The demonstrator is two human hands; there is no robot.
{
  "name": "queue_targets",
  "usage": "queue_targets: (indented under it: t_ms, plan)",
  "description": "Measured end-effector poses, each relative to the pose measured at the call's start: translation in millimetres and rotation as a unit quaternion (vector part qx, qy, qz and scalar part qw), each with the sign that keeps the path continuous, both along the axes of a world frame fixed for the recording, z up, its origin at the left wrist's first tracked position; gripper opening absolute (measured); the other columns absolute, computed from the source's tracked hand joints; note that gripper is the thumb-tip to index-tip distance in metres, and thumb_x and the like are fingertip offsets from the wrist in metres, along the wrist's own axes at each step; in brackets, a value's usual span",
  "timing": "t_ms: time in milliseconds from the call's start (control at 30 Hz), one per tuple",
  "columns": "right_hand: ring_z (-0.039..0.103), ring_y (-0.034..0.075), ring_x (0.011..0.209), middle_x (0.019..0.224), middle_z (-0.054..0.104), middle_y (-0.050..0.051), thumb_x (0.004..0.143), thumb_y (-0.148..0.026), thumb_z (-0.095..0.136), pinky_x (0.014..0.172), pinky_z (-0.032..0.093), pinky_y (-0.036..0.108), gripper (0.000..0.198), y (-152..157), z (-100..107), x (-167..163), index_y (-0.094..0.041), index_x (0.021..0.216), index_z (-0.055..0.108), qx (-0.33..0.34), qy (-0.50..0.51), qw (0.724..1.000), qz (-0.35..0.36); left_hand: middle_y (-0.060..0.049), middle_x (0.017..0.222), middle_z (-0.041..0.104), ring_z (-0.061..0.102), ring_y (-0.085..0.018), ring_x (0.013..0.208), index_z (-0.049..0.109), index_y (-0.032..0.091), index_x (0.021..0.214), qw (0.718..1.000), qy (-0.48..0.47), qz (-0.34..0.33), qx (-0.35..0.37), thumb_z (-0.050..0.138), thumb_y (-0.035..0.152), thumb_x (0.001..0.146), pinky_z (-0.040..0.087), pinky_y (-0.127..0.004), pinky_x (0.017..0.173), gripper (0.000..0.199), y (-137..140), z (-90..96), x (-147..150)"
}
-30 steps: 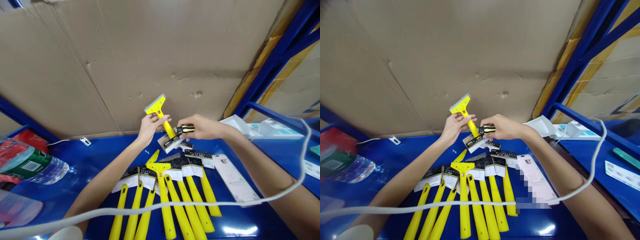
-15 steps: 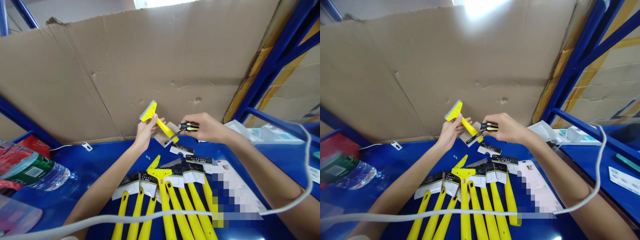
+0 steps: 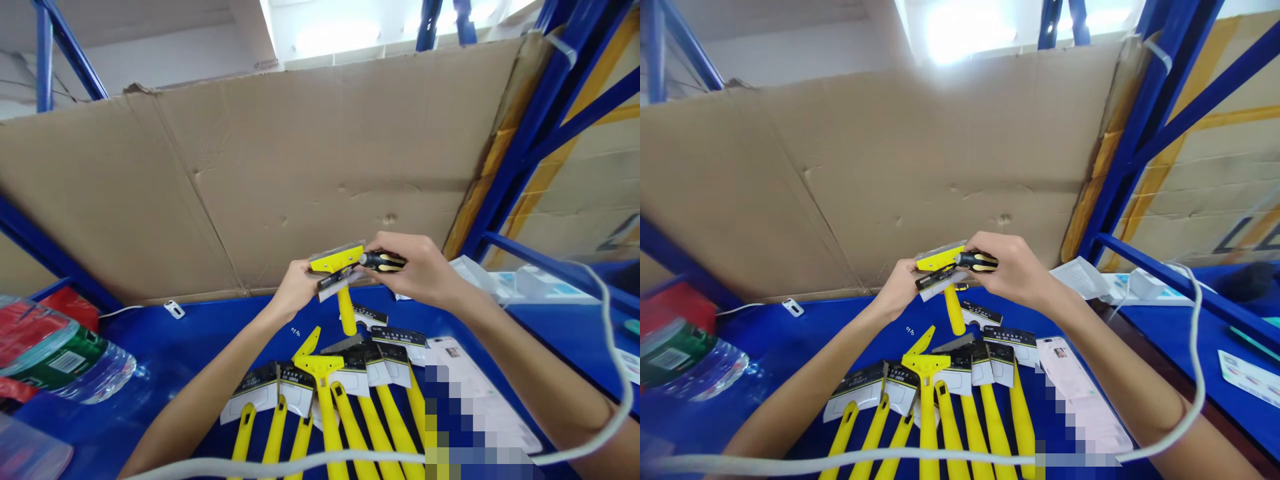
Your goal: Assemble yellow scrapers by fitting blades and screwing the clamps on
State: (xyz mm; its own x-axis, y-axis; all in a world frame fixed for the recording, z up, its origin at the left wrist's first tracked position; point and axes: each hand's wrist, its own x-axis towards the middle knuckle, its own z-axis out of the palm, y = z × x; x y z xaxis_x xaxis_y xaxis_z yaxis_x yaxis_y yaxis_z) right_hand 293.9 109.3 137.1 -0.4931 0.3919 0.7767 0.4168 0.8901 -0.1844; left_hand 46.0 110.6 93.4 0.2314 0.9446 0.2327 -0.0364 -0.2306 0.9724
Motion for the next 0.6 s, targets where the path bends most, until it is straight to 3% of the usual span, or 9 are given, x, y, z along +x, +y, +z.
queue_targets:
  t_ms: [133, 200, 300, 400, 467, 533, 600]
  plan:
    - [0.061, 0.013, 0.065, 0.08, 0.072, -0.001, 0.095, -0.024, 0.08, 0.062, 0.045, 0.027, 0.011, -2.0, 1.3, -0.9, -0.021, 0.094, 0.07, -0.001, 0.018, 1.0, -0.024, -0.01, 0.101, 0.085, 0.079, -0.029, 0.094, 0.088, 0.016, 0.105, 0.998, 0.051, -0.043, 0.009, 0.099, 0.049, 0.073, 0.062, -0.037, 0.082, 0.047, -3.2, 9.5, -6.2]
    - [0.06, 0.013, 0.064, 0.078, 0.071, -0.001, 0.095, -0.025, 0.08, 0.06, 0.044, 0.027, 0.011, -2.3, 1.6, -1.3, -0.021, 0.093, 0.07, -0.015, 0.027, 0.999, -0.039, -0.011, 0.099, 0.084, 0.078, -0.025, 0.086, 0.087, 0.016, 0.11, 0.997, 0.046, -0.069, -0.009, 0.093, 0.06, 0.08, 0.06, -0.033, 0.075, 0.053, -3.6, 12.3, -10.6]
    - [0.059, 0.013, 0.062, 0.076, 0.071, -0.002, 0.093, -0.026, 0.081, 0.058, 0.043, 0.027, 0.012, -1.9, 2.4, -0.8, -0.021, 0.091, 0.07, -0.033, 0.034, 0.998, -0.049, -0.017, 0.105, 0.083, 0.078, -0.027, 0.089, 0.084, 0.014, 0.12, 0.992, 0.002, -0.114, -0.057, 0.071, 0.08, 0.092, 0.06, -0.036, 0.077, 0.074, -4.2, 13.8, -15.9]
    - [0.058, 0.013, 0.062, 0.077, 0.072, -0.001, 0.092, -0.028, 0.081, 0.058, 0.043, 0.028, 0.012, -2.1, 4.2, 0.5, -0.021, 0.091, 0.071, -0.044, 0.034, 0.997, -0.049, -0.02, 0.118, 0.081, 0.079, -0.033, 0.1, 0.08, 0.015, 0.128, 0.988, -0.022, -0.139, -0.063, 0.064, 0.093, 0.086, 0.061, -0.043, 0.085, 0.09, -6.9, 15.3, -18.9]
    - [0.059, 0.013, 0.063, 0.076, 0.072, -0.001, 0.092, -0.029, 0.081, 0.059, 0.043, 0.028, 0.013, -3.8, 6.0, 1.1, -0.022, 0.09, 0.071, -0.059, 0.029, 0.997, -0.046, -0.018, 0.123, 0.08, 0.078, -0.032, 0.102, 0.078, 0.018, 0.131, 0.991, 0.019, -0.134, -0.019, 0.08, 0.086, 0.078, 0.06, -0.042, 0.086, 0.086, -10.6, 17.8, -19.4]
    - [0.06, 0.014, 0.064, 0.076, 0.072, -0.001, 0.091, -0.031, 0.081, 0.06, 0.043, 0.029, 0.014, -6.7, 8.0, 1.0, -0.022, 0.089, 0.071, -0.08, 0.018, 0.996, -0.04, -0.013, 0.117, 0.081, 0.076, -0.027, 0.093, 0.078, 0.021, 0.132, 0.99, 0.089, -0.109, 0.029, 0.096, 0.065, 0.073, 0.057, -0.038, 0.083, 0.076, -15.3, 21.0, -18.2]
    - [0.06, 0.015, 0.065, 0.077, 0.072, 0.0, 0.091, -0.034, 0.081, 0.06, 0.043, 0.03, 0.015, -9.9, 9.4, 0.3, -0.023, 0.088, 0.071, -0.1, 0.009, 0.994, -0.033, -0.01, 0.108, 0.082, 0.074, -0.023, 0.083, 0.079, 0.023, 0.129, 0.987, 0.127, -0.084, 0.055, 0.099, 0.046, 0.075, 0.056, -0.036, 0.078, 0.063, -19.8, 23.8, -15.5]
